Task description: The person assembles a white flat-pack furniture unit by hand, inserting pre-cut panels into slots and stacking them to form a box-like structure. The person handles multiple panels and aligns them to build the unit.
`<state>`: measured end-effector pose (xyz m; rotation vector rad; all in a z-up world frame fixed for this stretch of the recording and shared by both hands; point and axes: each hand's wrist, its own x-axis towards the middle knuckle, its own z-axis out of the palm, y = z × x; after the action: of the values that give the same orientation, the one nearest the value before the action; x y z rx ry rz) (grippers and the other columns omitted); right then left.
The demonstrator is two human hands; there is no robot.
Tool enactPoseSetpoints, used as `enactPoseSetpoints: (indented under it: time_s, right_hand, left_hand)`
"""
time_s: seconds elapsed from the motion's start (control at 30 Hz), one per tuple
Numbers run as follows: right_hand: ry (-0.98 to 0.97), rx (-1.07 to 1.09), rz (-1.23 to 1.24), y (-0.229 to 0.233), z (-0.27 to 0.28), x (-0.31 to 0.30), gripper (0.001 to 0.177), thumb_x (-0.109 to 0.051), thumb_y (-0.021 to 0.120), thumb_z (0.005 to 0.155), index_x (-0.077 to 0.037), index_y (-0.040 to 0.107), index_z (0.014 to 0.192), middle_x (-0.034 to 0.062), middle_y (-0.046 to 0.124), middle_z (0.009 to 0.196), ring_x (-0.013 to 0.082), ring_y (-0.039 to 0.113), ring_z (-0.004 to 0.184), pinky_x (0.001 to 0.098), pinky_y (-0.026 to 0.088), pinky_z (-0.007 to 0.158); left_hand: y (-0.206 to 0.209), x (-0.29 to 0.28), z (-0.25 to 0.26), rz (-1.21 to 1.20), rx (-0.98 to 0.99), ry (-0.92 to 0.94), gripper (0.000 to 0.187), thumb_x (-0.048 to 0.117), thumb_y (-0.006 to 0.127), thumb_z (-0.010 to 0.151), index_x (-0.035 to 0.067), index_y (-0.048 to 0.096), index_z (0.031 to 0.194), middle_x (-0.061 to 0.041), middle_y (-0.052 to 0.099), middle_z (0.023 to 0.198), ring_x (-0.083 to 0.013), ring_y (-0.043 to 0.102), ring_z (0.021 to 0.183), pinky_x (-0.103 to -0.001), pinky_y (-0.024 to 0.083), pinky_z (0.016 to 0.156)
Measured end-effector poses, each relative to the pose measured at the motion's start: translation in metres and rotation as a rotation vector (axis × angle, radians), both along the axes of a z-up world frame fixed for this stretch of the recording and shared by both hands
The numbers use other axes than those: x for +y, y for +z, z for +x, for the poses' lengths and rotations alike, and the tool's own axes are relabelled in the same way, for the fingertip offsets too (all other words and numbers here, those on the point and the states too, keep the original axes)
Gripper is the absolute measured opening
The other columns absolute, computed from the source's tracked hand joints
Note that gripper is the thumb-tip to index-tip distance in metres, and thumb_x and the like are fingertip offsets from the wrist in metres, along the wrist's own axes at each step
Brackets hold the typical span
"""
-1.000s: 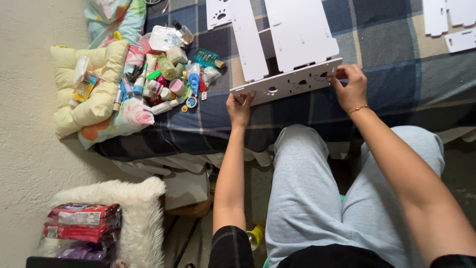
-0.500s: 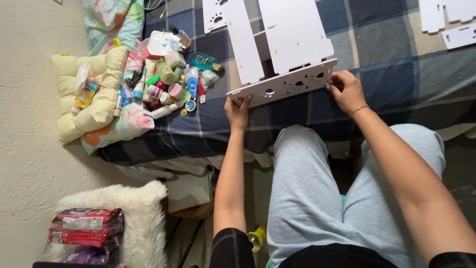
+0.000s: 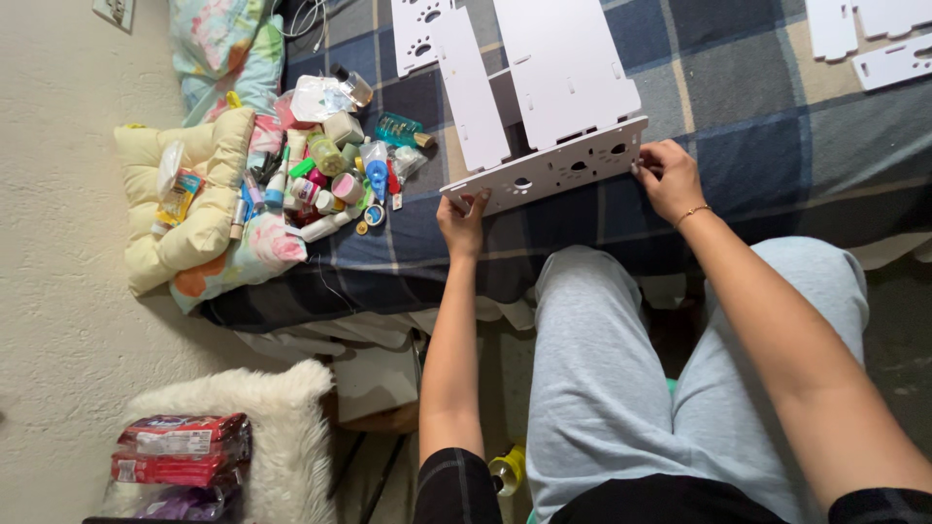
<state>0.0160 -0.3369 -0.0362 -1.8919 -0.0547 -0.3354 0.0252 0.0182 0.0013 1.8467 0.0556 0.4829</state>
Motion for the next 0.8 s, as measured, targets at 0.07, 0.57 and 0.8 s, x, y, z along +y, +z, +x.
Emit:
enactPoseSetpoints:
  time_s: [0.07,0.57,0.8]
  right_hand:
    - [-0.01,-0.004,0.004,-0.001,0.001,0.002,0.02,0.001,0.073,0.093,-0.001,0.071,0.112,0.0096,0.068,0.109,0.0208,0.073,0.1,0.0301,0.061,0.089]
    - [-0.024,-0.039,-0.01,-0.01,0.0,0.002,0.018,0.001,0.074,0.093,-0.002,0.071,0.111,0.0098,0.067,0.104,0.0215,0.074,0.096,0.031,0.06,0.085]
    - [-0.037,-0.023,-0.027,-0.005,0.0,0.002,0.018,-0.002,0.076,0.094,-0.002,0.071,0.111,0.0099,0.067,0.103,0.0222,0.073,0.096,0.0319,0.059,0.083]
  left_hand:
    - [0.001,0.001,0.0,-0.063,-0.025,-0.035,0.032,0.022,0.089,0.084,0.005,0.063,0.093,0.002,0.063,0.081,-0.0063,0.056,0.072,-0.022,0.047,0.064]
    - [-0.029,0.043,-0.014,-0.092,0.045,-0.156,0.016,0.012,0.076,0.094,0.003,0.063,0.095,0.003,0.068,0.084,-0.0033,0.062,0.077,-0.02,0.05,0.071]
    - [-0.036,0.04,-0.011,-0.108,0.083,-0.185,0.016,0.014,0.076,0.095,0.002,0.065,0.093,0.001,0.072,0.087,-0.0039,0.064,0.08,-0.02,0.05,0.073]
